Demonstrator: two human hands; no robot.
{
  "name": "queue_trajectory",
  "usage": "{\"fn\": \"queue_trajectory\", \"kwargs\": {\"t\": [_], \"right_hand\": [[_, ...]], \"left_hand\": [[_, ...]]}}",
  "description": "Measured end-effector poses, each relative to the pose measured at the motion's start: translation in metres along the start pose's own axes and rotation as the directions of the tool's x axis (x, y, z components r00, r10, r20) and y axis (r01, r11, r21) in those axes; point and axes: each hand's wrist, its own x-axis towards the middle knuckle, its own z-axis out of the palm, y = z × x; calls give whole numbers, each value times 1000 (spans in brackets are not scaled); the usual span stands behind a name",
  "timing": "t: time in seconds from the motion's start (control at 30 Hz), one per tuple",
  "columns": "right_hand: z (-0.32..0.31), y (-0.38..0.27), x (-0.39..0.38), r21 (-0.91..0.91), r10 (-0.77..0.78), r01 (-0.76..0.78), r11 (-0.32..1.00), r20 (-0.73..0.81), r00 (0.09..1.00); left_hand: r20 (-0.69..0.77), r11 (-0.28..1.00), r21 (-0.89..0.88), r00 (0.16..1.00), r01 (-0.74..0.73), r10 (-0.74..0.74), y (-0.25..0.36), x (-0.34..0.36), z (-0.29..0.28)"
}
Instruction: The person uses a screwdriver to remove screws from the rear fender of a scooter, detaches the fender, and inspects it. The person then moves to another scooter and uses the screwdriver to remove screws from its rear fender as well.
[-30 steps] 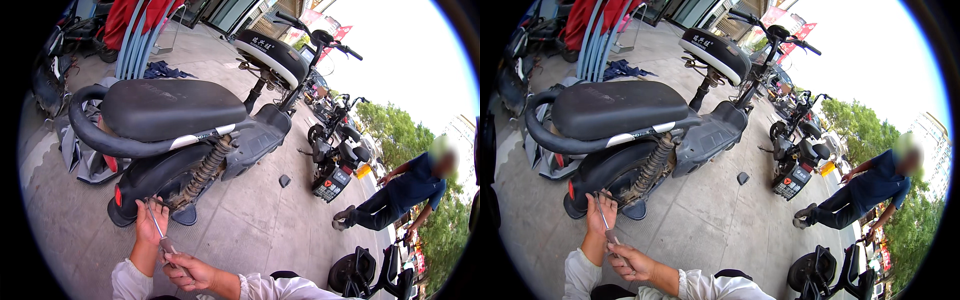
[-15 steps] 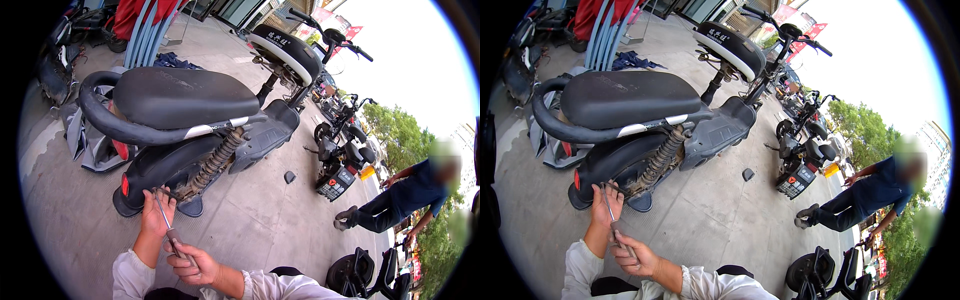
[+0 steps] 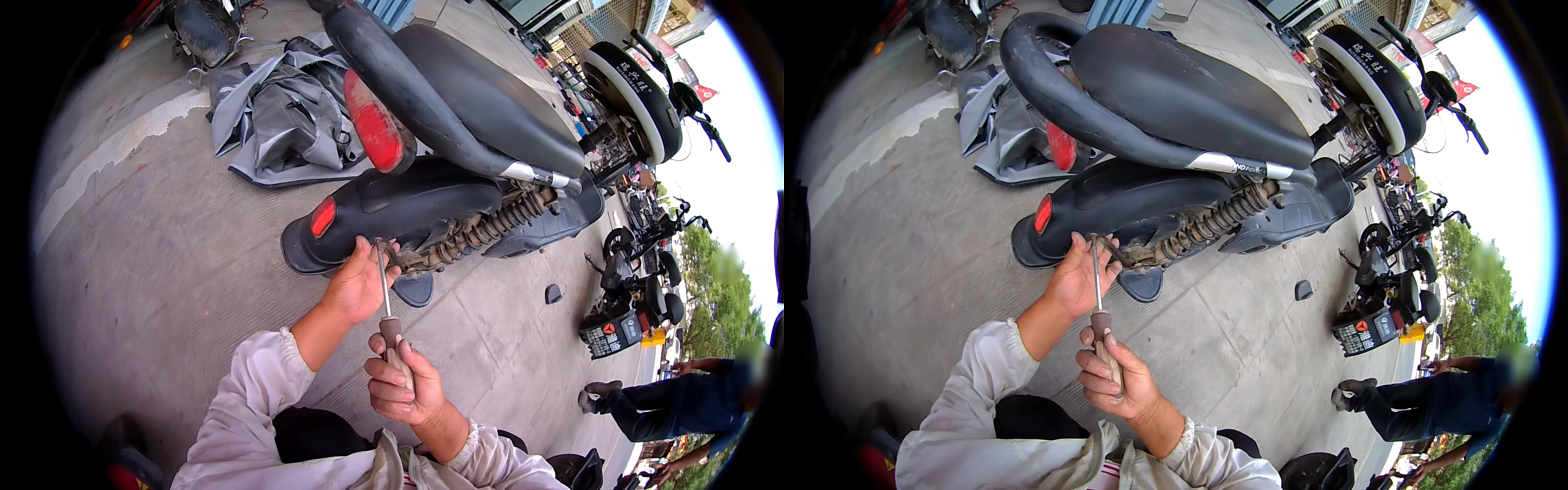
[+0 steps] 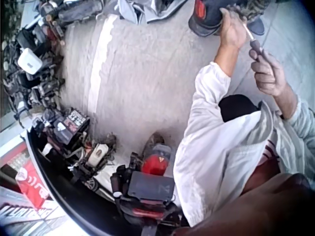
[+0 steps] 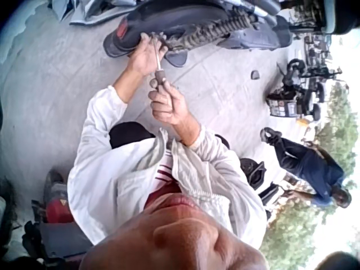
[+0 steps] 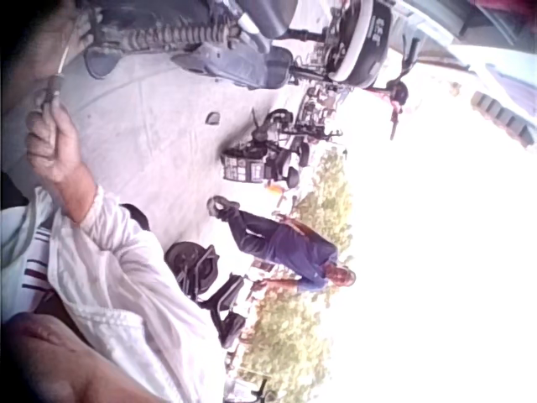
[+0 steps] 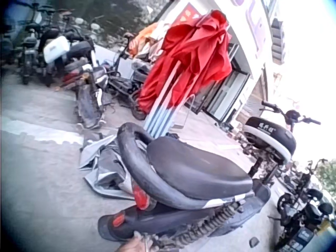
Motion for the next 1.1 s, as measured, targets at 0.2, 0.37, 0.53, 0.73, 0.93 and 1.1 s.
{"fn": "queue_trajectory", "kwargs": {"t": [0.2,0.37,0.53,0.73,0.93,1.1], "right_hand": [[14,3,8,-929,-531,-281,242,-369,762],[22,1,7,-871,-405,-123,475,-340,849],[10,-7,3,-227,34,-72,971,-169,985],[27,-15,10,-893,-520,-451,-6,-382,764],[24,-8,12,-649,-119,-164,743,-370,922],[22,-10,18,-493,-36,-146,858,-341,940]], "left_hand": [[-20,1000,22,1000,11,-11,-2,0,-4],[-19,1000,13,1000,-17,17,0,2,-3],[-12,1000,15,1000,12,-12,-6,2,0],[6,999,40,1000,-17,17,2,0,-9],[-8,999,43,1000,-8,8,1,0,-4],[-10,999,43,1000,10,-10,-2,2,-2]]}}
